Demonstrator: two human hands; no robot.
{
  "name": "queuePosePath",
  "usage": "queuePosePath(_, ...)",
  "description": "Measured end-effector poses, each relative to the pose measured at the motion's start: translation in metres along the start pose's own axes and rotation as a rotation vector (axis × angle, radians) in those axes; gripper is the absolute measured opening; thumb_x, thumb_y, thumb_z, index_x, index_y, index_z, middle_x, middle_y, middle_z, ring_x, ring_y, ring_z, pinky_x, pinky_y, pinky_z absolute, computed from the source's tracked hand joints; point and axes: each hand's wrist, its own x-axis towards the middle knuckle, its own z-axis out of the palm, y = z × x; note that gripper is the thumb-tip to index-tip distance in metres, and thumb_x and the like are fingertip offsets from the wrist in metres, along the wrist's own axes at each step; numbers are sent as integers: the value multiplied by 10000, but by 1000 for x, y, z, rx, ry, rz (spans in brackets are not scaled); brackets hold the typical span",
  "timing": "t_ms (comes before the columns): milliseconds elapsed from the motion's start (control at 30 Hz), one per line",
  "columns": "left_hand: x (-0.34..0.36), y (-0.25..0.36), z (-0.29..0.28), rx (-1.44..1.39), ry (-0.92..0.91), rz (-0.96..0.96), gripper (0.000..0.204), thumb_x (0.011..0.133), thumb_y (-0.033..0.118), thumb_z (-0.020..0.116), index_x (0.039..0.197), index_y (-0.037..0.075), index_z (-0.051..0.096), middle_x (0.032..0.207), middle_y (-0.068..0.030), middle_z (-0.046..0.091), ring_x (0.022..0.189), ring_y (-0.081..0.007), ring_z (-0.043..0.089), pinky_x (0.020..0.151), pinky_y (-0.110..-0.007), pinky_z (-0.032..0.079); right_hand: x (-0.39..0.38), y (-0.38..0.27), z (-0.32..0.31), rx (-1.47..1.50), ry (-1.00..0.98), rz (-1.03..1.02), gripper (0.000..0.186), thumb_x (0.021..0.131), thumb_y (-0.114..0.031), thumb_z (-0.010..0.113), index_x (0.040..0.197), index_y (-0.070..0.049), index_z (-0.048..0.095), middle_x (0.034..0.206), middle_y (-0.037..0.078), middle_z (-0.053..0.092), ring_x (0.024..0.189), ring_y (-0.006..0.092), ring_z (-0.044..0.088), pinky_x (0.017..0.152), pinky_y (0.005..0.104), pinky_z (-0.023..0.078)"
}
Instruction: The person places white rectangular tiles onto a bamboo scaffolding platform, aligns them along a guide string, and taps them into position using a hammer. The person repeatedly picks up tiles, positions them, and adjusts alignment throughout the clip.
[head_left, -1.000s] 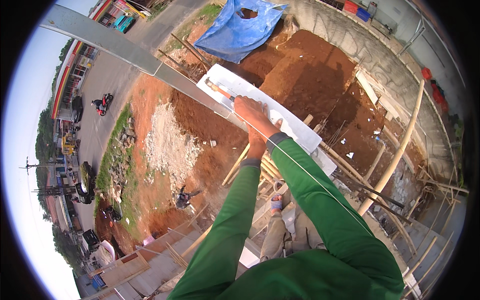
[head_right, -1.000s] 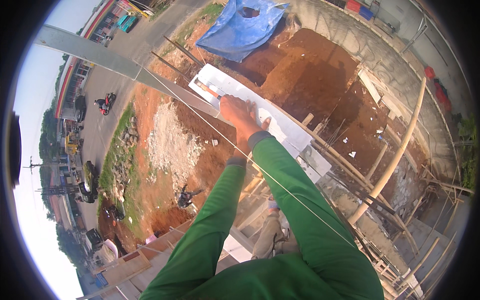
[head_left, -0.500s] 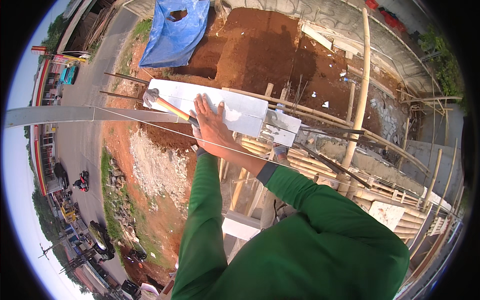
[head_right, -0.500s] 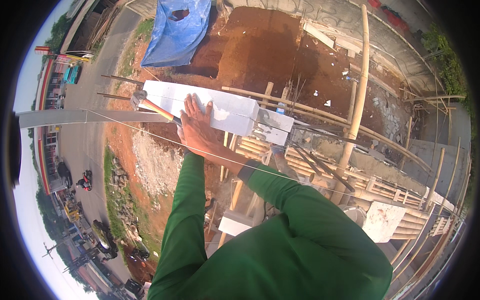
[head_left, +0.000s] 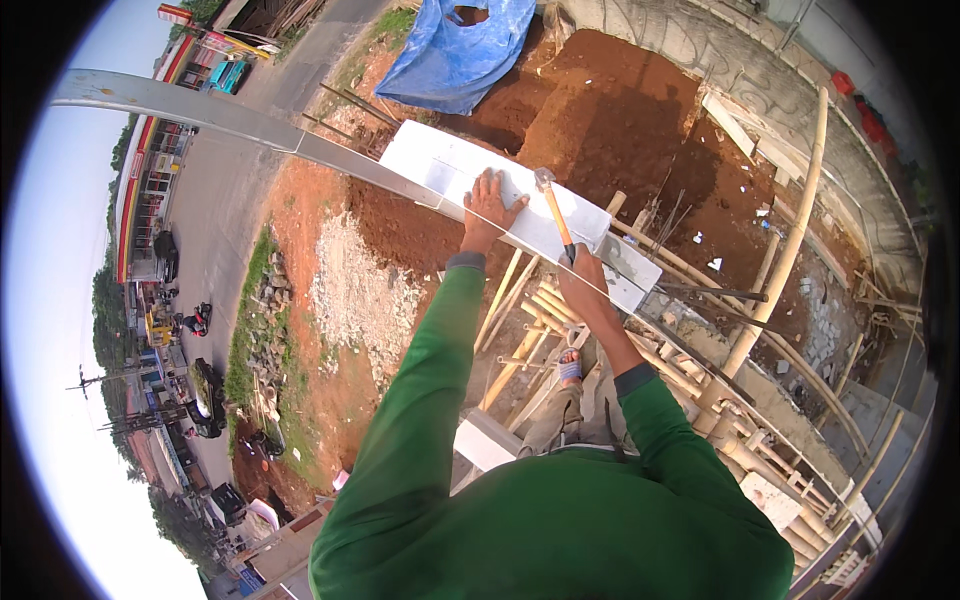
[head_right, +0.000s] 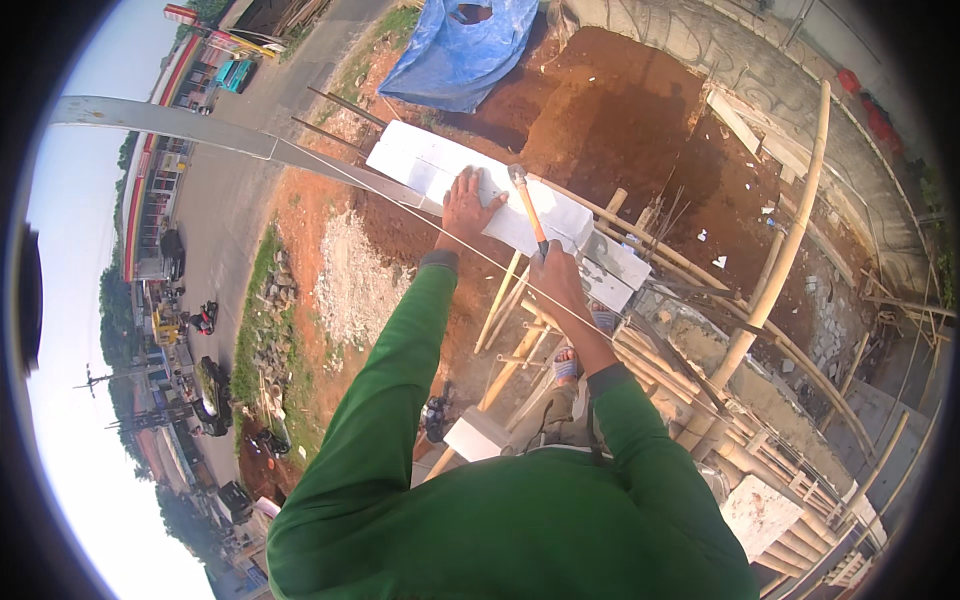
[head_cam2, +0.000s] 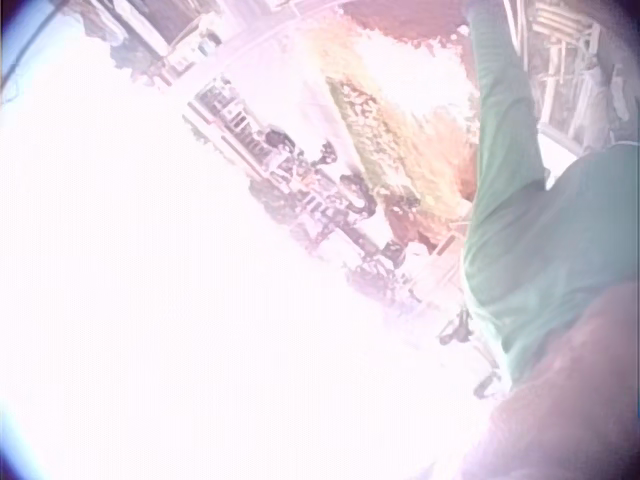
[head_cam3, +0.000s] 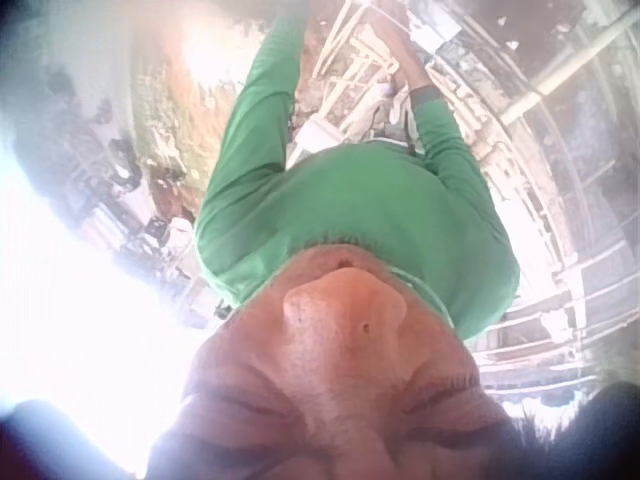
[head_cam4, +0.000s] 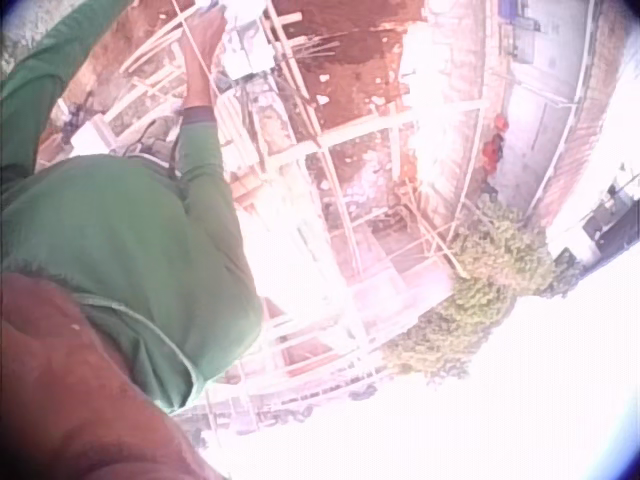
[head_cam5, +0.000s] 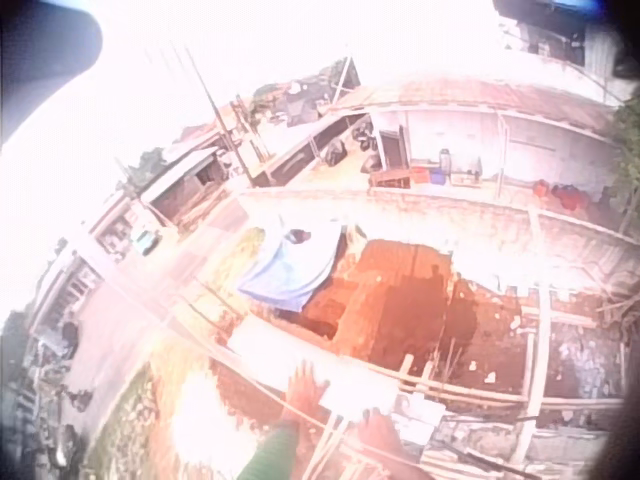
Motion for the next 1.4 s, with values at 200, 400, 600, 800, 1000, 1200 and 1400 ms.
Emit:
queuePosePath(200, -8, -28, -5, 146, -41, 122, 846, 898, 554, 658, 1600, 185, 363, 1630, -218, 314, 1489, -504, 285, 1194, -651, 288, 84, -118, 38, 128, 26, -673, 284, 1009, -204, 608, 1181, 10, 534, 841, 280, 683, 781, 484, 678, 674, 532, 525)
queuePosePath(400, -5, -38, -7, 8, 94, 149, 819, 906, 498, 656, 1600, 177, 361, 1622, -227, 325, 1477, -499, 304, 1193, -657, 283, 191, -186, 133, -188, -100, -705, 311, 1015, -249, 574, 1242, -37, 559, 933, 226, 728, 906, 409, 718, 763, 522, 560)
queuePosePath(600, -8, -41, -2, -63, 126, 143, 795, 914, 442, 654, 1600, 170, 359, 1613, -236, 336, 1465, -495, 322, 1191, -663, 279, 215, -159, 153, -478, -339, -464, 291, 955, -162, 587, 1196, -10, 648, 1073, 193, 751, 1015, 370, 734, 826, 495, 582)
queuePosePath(800, -1, -51, 15, -188, 126, 134, 772, 922, 385, 651, 1600, 163, 356, 1604, -245, 348, 1453, -490, 340, 1190, -669, 275, 123, -132, 87, -364, 20, -535, 272, 956, -181, 608, 1120, 36, 615, 887, 248, 717, 908, 386, 732, 805, 512, 573)
queuePosePath(1000, 21, -34, -9, 101, -295, 43, 1291, 621, 758, 825, 1646, 222, 250, 1694, -240, 185, 1539, -540, 145, 1174, -702, 296, -38, -23, 25, 132, -11, -322, 323, 959, -276, 651, 940, 40, 585, 704, 237, 638, 642, 421, 649, 596, 500, 485)
queuePosePath(1200, 19, 6, -27, 87, -312, -36, 1249, 641, 777, 807, 1625, 180, 322, 1704, -235, 149, 1553, -503, 152, 1160, -751, 246, -202, 91, -65, -143, -42, -13, 317, 938, -325, 689, 992, -14, 659, 749, 214, 658, 705, 413, 665, 644, 498, 498)
queuePosePath(1400, 1, 50, 11, -4, -88, 371, 885, 897, 696, 626, 1588, 191, 400, 1669, -234, 246, 1516, -451, 281, 1140, -717, 318, -332, 151, -129, -357, 88, 185, 250, 862, -272, 743, 1020, -101, 652, 872, 149, 701, 849, 388, 688, 726, 498, 542)
